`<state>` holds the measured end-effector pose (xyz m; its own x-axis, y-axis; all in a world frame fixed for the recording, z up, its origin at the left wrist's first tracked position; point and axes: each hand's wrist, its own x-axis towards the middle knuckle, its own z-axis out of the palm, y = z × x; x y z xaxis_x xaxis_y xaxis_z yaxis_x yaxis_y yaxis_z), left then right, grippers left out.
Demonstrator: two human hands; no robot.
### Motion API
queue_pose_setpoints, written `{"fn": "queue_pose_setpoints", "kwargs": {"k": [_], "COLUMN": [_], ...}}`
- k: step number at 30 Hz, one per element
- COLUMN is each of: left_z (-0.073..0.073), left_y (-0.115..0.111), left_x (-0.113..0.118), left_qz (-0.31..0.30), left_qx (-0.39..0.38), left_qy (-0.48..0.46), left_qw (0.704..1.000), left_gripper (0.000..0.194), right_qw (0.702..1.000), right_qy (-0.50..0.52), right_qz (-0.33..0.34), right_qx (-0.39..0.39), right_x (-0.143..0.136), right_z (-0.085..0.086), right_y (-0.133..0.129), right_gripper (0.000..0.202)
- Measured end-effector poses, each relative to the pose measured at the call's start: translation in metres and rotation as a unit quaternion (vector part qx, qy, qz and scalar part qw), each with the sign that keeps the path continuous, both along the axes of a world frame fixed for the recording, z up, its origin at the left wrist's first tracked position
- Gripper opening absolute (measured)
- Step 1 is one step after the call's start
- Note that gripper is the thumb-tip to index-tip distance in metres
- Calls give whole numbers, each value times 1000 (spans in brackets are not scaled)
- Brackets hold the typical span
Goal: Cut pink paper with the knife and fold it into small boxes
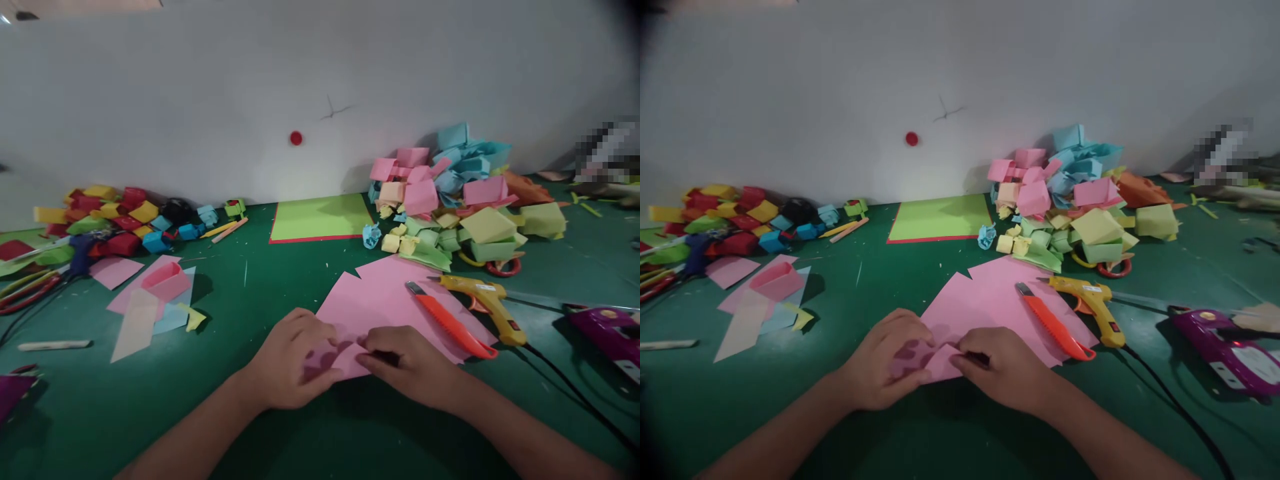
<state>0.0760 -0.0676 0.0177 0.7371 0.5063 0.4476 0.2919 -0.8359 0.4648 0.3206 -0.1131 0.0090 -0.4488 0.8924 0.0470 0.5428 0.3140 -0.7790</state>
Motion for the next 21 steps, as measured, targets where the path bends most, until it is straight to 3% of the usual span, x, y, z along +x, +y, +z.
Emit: {"fn": "queue_pose_setpoints", "kwargs": {"k": [2, 5, 7, 8, 10, 12, 17, 21], "left_z": [-1, -2, -3, -4, -7, -12, -23, -19], "left_y": [-2, -6, -12, -17, -30, -43, -60, -58], "left_x": [2, 6, 9, 11, 15, 19, 25, 24], "left_qz": [7, 10, 37, 53, 80, 74, 36, 69], "left_qx": [39, 134, 176, 187, 200, 212, 209, 184], "left_qy": [-16, 16, 68, 95, 134, 159, 187, 217], "left_qw": [999, 991, 981, 976, 967, 961, 959, 956], "left_gripper": [26, 7, 10, 13, 19, 27, 39, 43], "right_qw": [999, 995, 990, 986, 980, 979, 988, 987], "right_qy": [-6, 2, 38, 63, 109, 123, 80, 71], "right_qz": [-35, -85, -122, -136, -150, -150, -135, -135], "right_qx": [-21, -47, -61, -67, -68, -59, -2, 55], "right_x": [-2, -2, -2, -2, -3, -3, -4, -2], "right_z": [-3, -7, -9, -9, -11, -12, -16, -17], "right_y": [3, 6, 7, 7, 7, 7, 8, 8], "right_gripper": [32, 23, 19, 28, 47, 53, 49, 36]}}
